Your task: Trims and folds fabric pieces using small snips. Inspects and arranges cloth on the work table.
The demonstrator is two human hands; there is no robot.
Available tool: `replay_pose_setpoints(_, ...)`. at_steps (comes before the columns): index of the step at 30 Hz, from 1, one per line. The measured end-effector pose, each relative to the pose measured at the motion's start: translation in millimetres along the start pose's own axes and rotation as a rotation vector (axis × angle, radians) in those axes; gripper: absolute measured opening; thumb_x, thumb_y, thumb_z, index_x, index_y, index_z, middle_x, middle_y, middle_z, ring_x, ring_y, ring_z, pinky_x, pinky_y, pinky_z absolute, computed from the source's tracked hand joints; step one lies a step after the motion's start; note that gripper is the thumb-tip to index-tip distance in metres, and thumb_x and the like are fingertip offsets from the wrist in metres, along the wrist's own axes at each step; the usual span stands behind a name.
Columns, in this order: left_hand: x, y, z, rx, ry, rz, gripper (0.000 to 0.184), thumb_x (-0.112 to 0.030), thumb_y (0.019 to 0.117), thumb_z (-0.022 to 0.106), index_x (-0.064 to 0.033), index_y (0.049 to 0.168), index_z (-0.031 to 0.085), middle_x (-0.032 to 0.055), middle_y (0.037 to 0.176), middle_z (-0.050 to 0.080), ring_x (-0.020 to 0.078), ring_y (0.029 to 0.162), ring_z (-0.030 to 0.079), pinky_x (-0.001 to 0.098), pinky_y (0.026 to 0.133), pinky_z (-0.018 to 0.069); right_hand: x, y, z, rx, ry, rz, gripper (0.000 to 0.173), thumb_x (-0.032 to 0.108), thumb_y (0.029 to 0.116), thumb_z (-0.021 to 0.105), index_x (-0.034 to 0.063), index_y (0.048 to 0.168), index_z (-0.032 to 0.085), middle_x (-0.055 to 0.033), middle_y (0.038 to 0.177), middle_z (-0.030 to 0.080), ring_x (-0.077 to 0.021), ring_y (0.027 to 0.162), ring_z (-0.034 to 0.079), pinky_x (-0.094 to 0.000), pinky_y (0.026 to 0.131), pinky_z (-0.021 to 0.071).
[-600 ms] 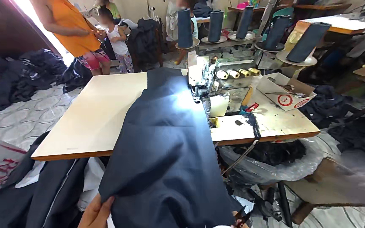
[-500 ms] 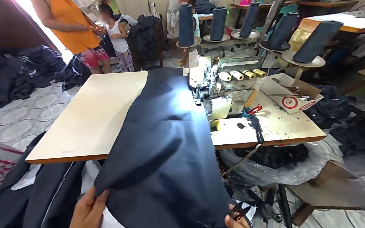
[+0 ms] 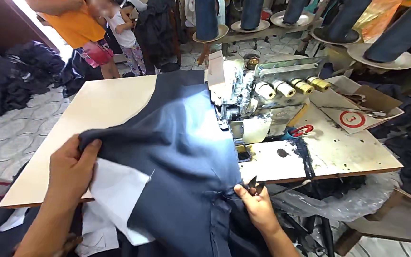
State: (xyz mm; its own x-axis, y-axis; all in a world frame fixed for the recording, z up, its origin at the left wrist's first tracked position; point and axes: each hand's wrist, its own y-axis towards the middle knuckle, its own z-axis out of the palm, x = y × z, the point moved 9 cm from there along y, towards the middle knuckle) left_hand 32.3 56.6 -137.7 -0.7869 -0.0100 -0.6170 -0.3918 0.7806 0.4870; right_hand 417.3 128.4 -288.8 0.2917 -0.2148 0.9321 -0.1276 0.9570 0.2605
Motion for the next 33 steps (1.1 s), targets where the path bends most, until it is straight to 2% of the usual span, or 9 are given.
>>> replay_pose_setpoints(8, -66.9, 155.0, 50.6, 0.14, 0.369, 0.319, 0.04, -0.024, 0.1081, 0.048, 0.0133, 0.113, 0.062, 0.039, 0.11, 0.063, 0.0571, 0.108, 0.061, 0.074, 0.093, 0.041, 13.3, 66.8, 15.5, -0.007, -0.106, -0.072, 0.016, 0.004, 0.089, 0.069, 0.0162, 0.081, 0.064, 0.0157, 0.069, 0.057, 0.0074, 0.062, 0.052, -0.0128, 0.062, 0.0458)
replay_pose_setpoints(13, -114.9, 207.6, 80.5, 0.115, 0.473, 0.243, 0.033, -0.02, 0.1051, 0.051, 0.0039, 0.123, 0.065, 0.0361, 0.127, 0.06, 0.0557, 0.123, 0.055, 0.075, 0.097, 0.04, 12.4, 77.8, 22.4, -0.164, -0.068, -0.066, 0.026, -0.001, 0.0873, 0.07, 0.0162, 0.073, 0.058, 0.0131, 0.062, 0.052, 0.004, 0.055, 0.048, -0.0149, 0.055, 0.0441)
replay_pose_setpoints(16, -122.0, 186.0, 79.9, 0.21, 0.259, 0.173, 0.045, -0.022, 0.1077, 0.046, 0.0026, 0.145, 0.042, 0.0284, 0.128, 0.062, 0.0421, 0.118, 0.063, 0.0607, 0.099, 0.0492, 14.1, 79.1, 23.9, -0.201, -0.055, -0.08, 0.028, -0.001, 0.0866, 0.072, 0.0172, 0.071, 0.057, 0.0126, 0.06, 0.05, 0.0033, 0.053, 0.046, -0.015, 0.053, 0.0426)
replay_pose_setpoints(18, -117.8, 116.2, 76.3, 0.465, 0.297, 0.158, 0.077, -0.035, 0.1017, 0.062, -0.0007, 0.158, 0.023, 0.033, 0.144, 0.05, 0.0495, 0.126, 0.056, 0.0678, 0.103, 0.0448, 13.1, 77.4, 23.8, -0.176, -0.052, -0.069, 0.023, -0.002, 0.0863, 0.072, 0.0149, 0.076, 0.061, 0.0119, 0.063, 0.053, 0.0034, 0.056, 0.049, -0.0146, 0.055, 0.0445)
replay_pose_setpoints(22, -60.5, -77.1, 100.7, 0.869, 0.614, 0.081, 0.128, -0.073, 0.069, 0.079, -0.0032, 0.162, 0.025, 0.0346, 0.146, 0.05, 0.0577, 0.118, 0.059, 0.0752, 0.089, 0.0489, 8.3, 76.3, 23.0, -0.109, -0.049, -0.062, 0.014, 0.001, 0.0862, 0.073, 0.0118, 0.081, 0.066, 0.0109, 0.065, 0.056, 0.0034, 0.058, 0.051, -0.0148, 0.058, 0.0462)
replay_pose_setpoints(26, -22.7, -87.9, 126.2, 0.919, 0.618, 0.191, 0.076, -0.009, 0.0748, 0.084, -0.0039, 0.144, 0.055, 0.0339, 0.12, 0.063, 0.0552, 0.104, 0.064, 0.0709, 0.082, 0.0508, 7.0, 75.7, 21.9, -0.121, -0.061, -0.036, 0.015, 0.001, 0.0881, 0.073, 0.0129, 0.08, 0.066, 0.0113, 0.065, 0.056, 0.0035, 0.057, 0.05, -0.0149, 0.056, 0.0443)
replay_pose_setpoints(28, -11.4, -41.4, 118.0, 1.154, 0.696, 0.113, 0.044, -0.004, 0.085, 0.073, -0.006, 0.128, 0.064, 0.025, 0.111, 0.069, 0.047, 0.105, 0.067, 0.0705, 0.085, 0.0502, 9.0, 76.2, 22.0, -0.126, -0.069, -0.026, 0.014, 0.002, 0.089, 0.073, 0.0124, 0.082, 0.067, 0.0107, 0.067, 0.058, 0.0034, 0.059, 0.052, -0.0153, 0.057, 0.0458)
replay_pose_setpoints(30, -14.0, 41.3, 90.7, 1.03, 0.866, 0.141, 0.034, 0.0, 0.0871, 0.071, -0.0092, 0.119, 0.073, 0.0227, 0.114, 0.07, 0.0479, 0.108, 0.065, 0.0731, 0.084, 0.0483, 6.7, 74.9, 22.7, -0.13, -0.046, 0.028, 0.011, 0.003, 0.0899, 0.073, 0.0113, 0.084, 0.068, 0.0094, 0.066, 0.057, 0.0018, 0.056, 0.05, -0.0163, 0.054, 0.0446)
replay_pose_setpoints(33, -106.0, 141.0, 16.9, 0.24, 0.854, 0.454, 0.029, 0.005, 0.0917, 0.061, 0.0019, 0.12, 0.068, 0.0424, 0.122, 0.058, 0.071, 0.111, 0.051, 0.089, 0.085, 0.0311, -1.0, 69.4, 30.9, -0.094, 0.031, 0.175, 0.006, 0.002, 0.0922, 0.071, 0.006, 0.09, 0.067, 0.004, 0.061, 0.058, -0.0023, 0.045, 0.051, -0.0183, 0.043, 0.0461)
